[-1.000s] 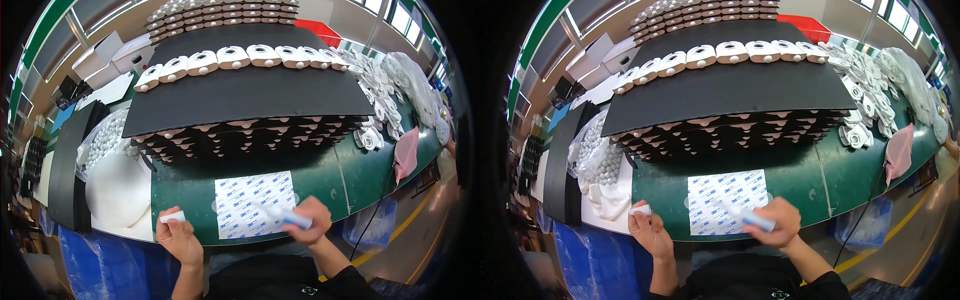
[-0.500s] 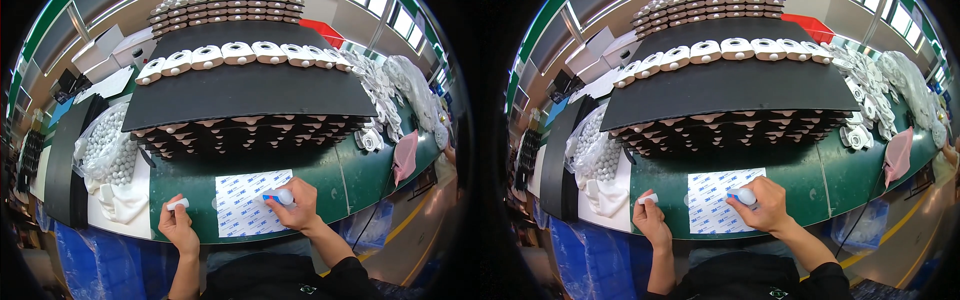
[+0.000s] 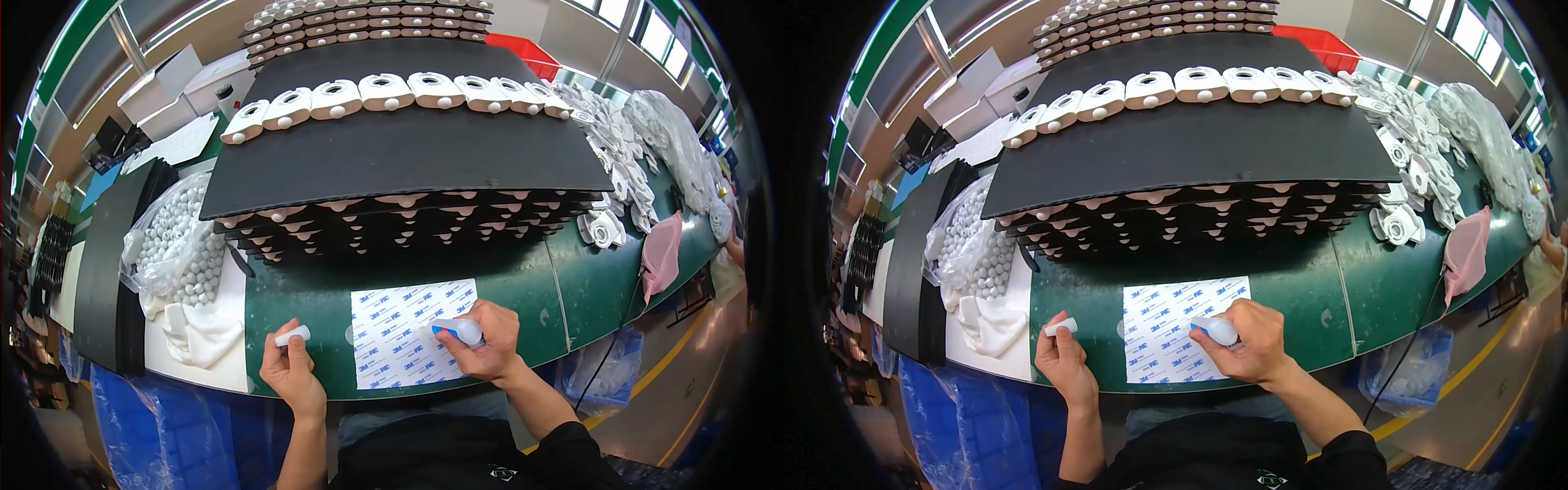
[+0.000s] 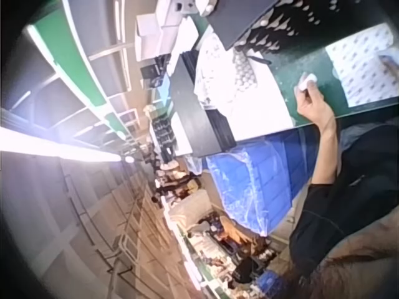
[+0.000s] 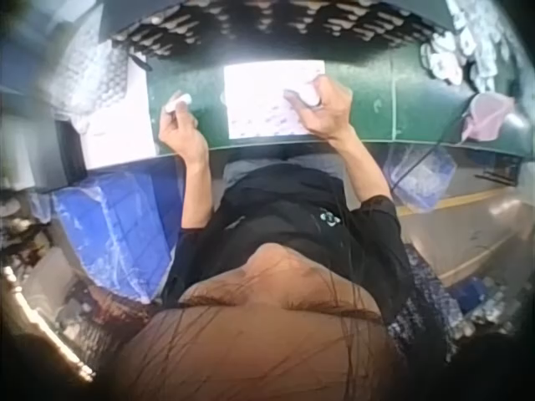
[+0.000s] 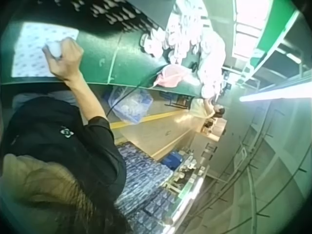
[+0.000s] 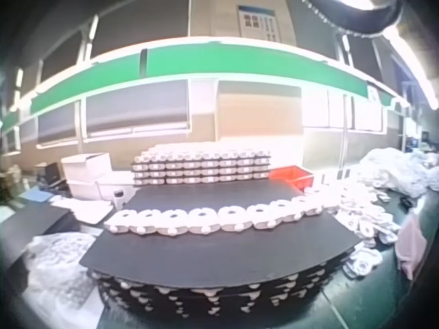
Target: Peeling adhesive backing and assembling small plastic LED light components on a production line.
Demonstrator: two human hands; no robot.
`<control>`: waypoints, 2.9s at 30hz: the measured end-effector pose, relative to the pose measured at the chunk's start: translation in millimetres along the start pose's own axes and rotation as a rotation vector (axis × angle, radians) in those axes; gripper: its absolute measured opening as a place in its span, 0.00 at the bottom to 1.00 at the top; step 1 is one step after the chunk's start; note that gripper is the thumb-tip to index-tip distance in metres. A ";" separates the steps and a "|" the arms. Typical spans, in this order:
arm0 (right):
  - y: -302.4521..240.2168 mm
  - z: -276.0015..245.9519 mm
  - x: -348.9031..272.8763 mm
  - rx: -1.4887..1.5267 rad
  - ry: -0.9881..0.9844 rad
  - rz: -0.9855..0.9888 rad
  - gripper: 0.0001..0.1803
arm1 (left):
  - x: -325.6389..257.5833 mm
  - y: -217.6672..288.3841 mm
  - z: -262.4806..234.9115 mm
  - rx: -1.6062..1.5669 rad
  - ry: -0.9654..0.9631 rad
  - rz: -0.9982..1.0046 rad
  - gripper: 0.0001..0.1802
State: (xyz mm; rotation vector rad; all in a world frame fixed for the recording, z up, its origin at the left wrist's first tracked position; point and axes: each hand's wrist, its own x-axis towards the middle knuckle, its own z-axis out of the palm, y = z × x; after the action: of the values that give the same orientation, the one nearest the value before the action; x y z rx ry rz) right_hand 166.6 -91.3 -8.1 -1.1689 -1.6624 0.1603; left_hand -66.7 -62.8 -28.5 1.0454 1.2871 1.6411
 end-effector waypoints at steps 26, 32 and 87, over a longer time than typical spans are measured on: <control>-28.5 14.1 -14.7 0.847 0.059 0.636 0.10 | -9.5 32.4 27.4 -0.521 -0.248 -0.573 0.11; -43.3 20.3 -22.0 0.266 -0.009 0.282 0.15 | -29.4 34.3 28.7 -0.382 -0.425 -0.505 0.09; 107.9 -140.4 -14.5 -1.067 0.116 0.355 0.25 | 37.2 55.8 45.4 -0.568 -0.655 -0.907 0.14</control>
State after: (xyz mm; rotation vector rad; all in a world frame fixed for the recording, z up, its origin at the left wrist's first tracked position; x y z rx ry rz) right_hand 343.2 -105.5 -20.9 -2.2036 -1.4077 -0.6447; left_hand -42.5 -23.1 37.7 0.4448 0.6157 0.7671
